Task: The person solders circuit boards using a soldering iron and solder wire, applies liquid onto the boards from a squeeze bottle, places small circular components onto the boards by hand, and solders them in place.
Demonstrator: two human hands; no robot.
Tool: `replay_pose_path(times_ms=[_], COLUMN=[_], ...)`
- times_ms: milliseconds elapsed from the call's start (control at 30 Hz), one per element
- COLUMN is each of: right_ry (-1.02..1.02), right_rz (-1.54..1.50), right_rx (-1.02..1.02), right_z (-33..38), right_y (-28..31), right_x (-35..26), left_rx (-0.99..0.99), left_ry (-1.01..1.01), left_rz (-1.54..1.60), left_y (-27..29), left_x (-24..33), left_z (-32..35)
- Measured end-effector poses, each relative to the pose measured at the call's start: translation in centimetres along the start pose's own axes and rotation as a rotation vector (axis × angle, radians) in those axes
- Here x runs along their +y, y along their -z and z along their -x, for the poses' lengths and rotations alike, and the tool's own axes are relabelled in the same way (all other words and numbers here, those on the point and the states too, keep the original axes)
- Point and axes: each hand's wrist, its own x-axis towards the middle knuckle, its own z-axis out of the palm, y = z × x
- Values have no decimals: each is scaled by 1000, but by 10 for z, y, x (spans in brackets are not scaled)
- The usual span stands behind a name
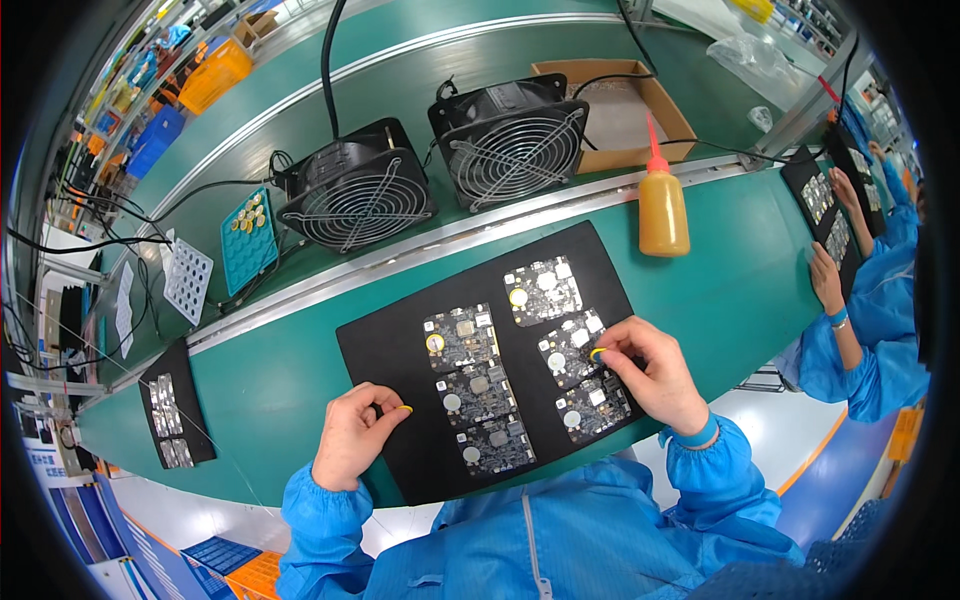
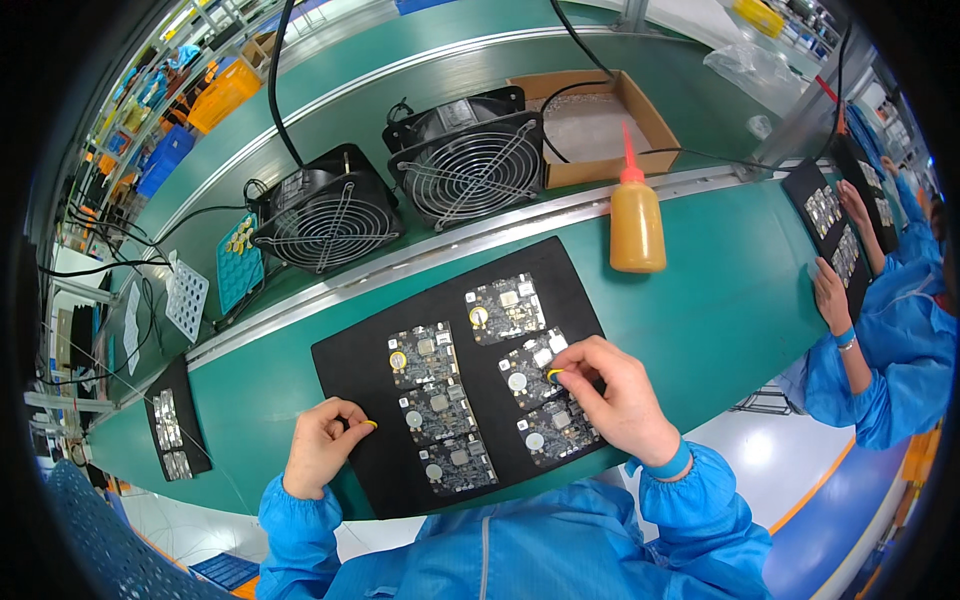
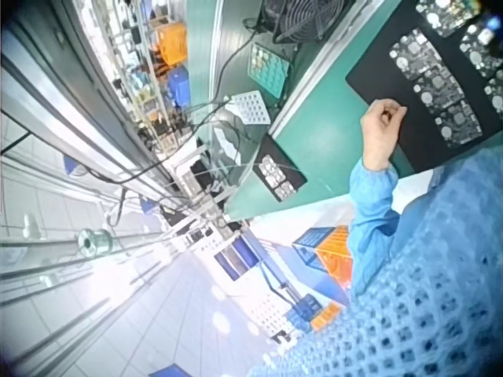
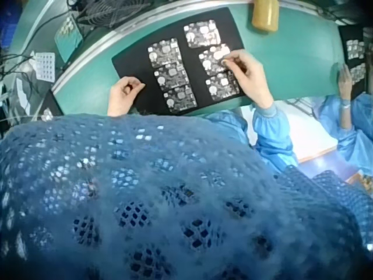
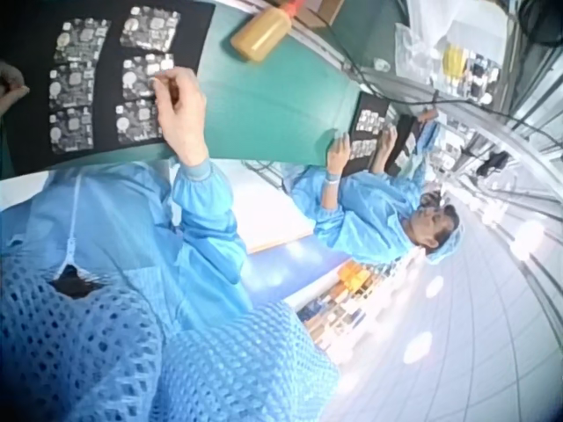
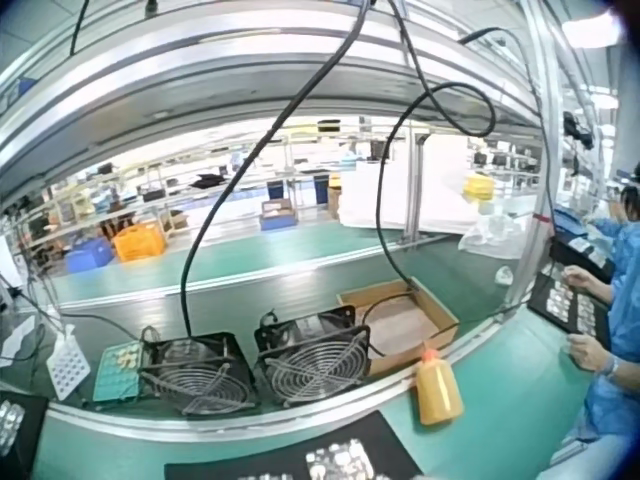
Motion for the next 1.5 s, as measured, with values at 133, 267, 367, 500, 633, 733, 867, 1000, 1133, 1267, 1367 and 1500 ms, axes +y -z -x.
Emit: replay_pose_path(times_ms=[133,267,367,500,633,733,867,1000,1133,1267,1367,1500], right_ry=[44,20,-21,-23,-18,-3,1,31,44,26,-9,11], right_rz=[4,29,13,14,30,27,11,11,12,22,-12,55], right_rx=[-5,-32,-66,-66,-69,-69,-67,-43,-51,-70,-76,-110], right_z=[-3,-2,-1,0,-1,-2,-3,-3,-3,-4,-8,-13], right_y=[-7,-7,-7,-8,-8,-8,-11,-13,-13,-15,-18,-15], right_x=[-2,-8,-9,-8,-7,-6,-5,-1,-1,-2,-2,-10], left_rx=[-119,-139,-76,-23,124,122,125,119,118,113,115,93], left_ry=[186,61,-87,-103,-90,-76,-80,-100,-102,-114,-114,-118], left_rz=[293,190,109,98,61,68,65,56,49,51,53,56], left_y=[-7,-23,-33,-42,-49,-49,-50,-51,-52,-53,-55,-45], left_x=[14,28,24,18,20,19,16,14,18,15,10,18], left_z=[-1,-11,-15,-14,-15,-14,-13,-14,-12,-12,-14,-12])
